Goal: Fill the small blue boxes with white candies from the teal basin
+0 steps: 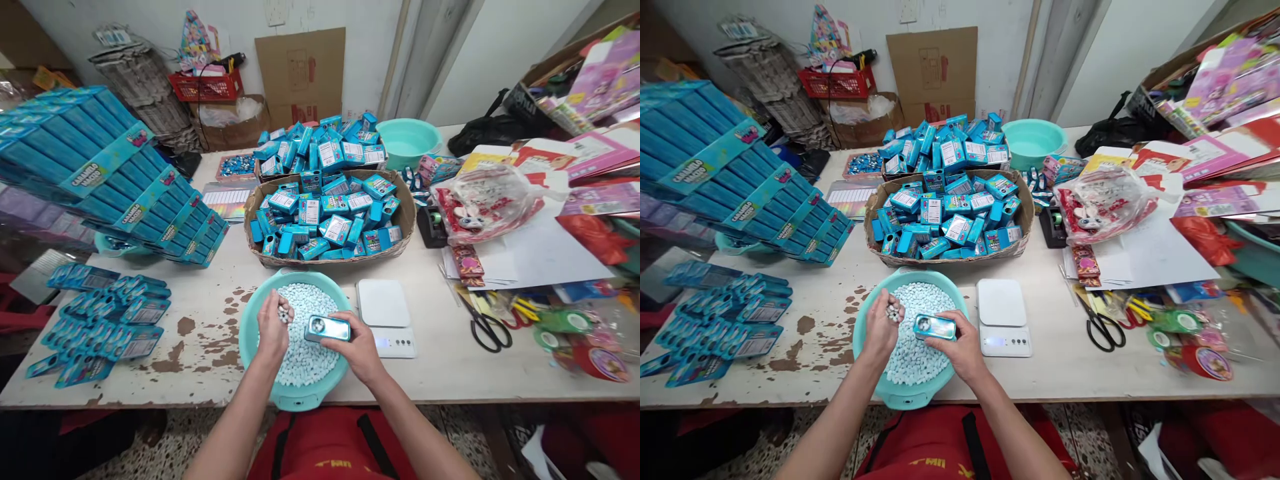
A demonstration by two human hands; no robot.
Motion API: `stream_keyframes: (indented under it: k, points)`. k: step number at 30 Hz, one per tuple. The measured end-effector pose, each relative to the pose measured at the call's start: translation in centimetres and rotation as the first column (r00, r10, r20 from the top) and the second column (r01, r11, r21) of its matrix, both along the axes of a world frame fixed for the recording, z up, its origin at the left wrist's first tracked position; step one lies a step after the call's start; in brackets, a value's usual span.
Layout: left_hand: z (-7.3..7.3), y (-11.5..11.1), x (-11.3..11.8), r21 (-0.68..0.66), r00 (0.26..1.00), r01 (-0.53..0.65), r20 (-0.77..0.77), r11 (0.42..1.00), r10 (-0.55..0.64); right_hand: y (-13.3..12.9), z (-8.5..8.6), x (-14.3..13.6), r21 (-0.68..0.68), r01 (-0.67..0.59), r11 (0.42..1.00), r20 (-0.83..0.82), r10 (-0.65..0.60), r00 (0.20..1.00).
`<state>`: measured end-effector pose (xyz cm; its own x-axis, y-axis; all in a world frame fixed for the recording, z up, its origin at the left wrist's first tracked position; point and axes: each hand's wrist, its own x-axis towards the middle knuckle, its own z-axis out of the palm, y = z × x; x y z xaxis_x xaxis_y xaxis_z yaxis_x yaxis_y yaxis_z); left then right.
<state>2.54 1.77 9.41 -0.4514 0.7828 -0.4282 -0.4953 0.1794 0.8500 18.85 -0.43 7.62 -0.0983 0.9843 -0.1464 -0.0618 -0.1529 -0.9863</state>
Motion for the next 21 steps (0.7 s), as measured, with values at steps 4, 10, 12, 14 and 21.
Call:
stream_keyframes:
  k: [4,10,12,14,21]
  points:
    - [-2.7,-1.0,-0.7,-0.224,0.978,0.205,0.004,0.953,-0.209,0.1,0.8,2.6,0.066,0.067,0.996,0.029,-0.069,0.997]
    - [-5.5,-2.1,-0.8,-0.427,0.696,0.479,-0.348,0.767,-0.628,0.5,0.8,7.0,0.079,0.299,0.951,0.152,-0.308,0.939]
    - [-6.0,-2.1,-1.0,-0.495,0.491,0.491,-0.523,0.717,-0.697,0.4,0.5,8.1,0.044,0.340,0.939,0.177,-0.342,0.923]
    - [-6.1,-1.9,-1.1,-0.493,0.347,0.487,-0.648,0.721,-0.677,0.1,0.0,8.9,0.012,0.379,0.925,0.194,-0.374,0.907]
    - [-6.0,-1.1,-1.1,-0.395,0.837,0.380,-0.238,0.837,-0.492,-1.7,-0.9,10.3,-0.042,0.479,0.877,0.224,-0.459,0.860]
